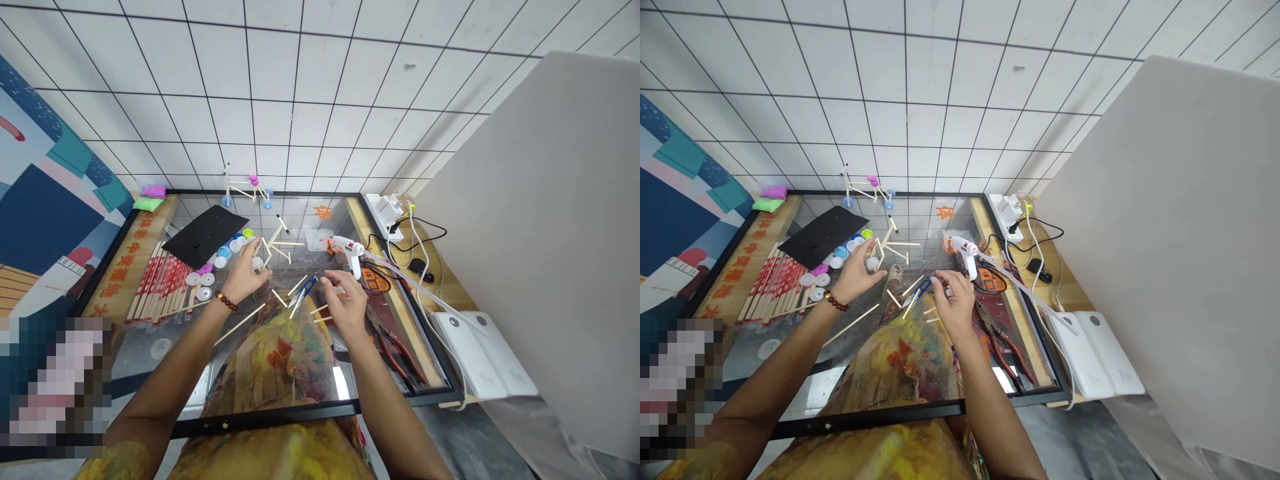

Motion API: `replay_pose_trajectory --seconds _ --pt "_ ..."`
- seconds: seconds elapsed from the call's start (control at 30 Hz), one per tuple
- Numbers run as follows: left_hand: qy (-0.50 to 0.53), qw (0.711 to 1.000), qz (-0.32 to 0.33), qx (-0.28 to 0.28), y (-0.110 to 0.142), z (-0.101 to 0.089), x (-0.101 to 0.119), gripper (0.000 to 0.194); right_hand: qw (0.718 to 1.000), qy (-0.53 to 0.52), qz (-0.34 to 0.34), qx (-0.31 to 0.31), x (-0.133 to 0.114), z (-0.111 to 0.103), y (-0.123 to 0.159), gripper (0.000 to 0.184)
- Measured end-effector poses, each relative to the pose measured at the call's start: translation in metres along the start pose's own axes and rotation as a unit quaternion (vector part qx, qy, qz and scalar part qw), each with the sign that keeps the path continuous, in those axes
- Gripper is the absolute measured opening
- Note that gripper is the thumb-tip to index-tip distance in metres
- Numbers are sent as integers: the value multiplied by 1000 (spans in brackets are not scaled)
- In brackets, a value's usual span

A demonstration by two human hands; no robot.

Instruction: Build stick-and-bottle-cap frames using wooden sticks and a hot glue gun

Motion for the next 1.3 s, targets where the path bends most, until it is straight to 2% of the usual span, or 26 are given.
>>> replay_pose_trajectory --seconds 0.27,0.5,0.7,0.8,0.97,1.3 --pt "26 999 -3 32 -1 -1 -2 72 1000 -2 4 2 1 0 0 16" --pt "49 997 17 58 1 -5 10 68 1000 2 4 0 0 0 0 15" --pt "130 989 -6 63 -1 -4 -2 72 1000 0 1 -8 3 5 1 15" --pt "203 977 -40 57 -2 -3 -2 74 1000 -11 8 -23 2 13 -2 14" --pt "320 944 -70 49 -1 -6 16 77 1000 -5 5 -25 -11 21 -15 18" --pt "400 914 -62 19 9 3 37 79 1000 -3 -14 15 -16 17 -29 17"
Point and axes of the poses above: each hand's wrist, its own y-axis away from the middle knuckle, its own z-axis out of the palm, x = y × z, the point moved 7 cm from there along -y, towards the middle knuckle, and after that the axes turned 3 degrees about x, right-handed, at the moved point
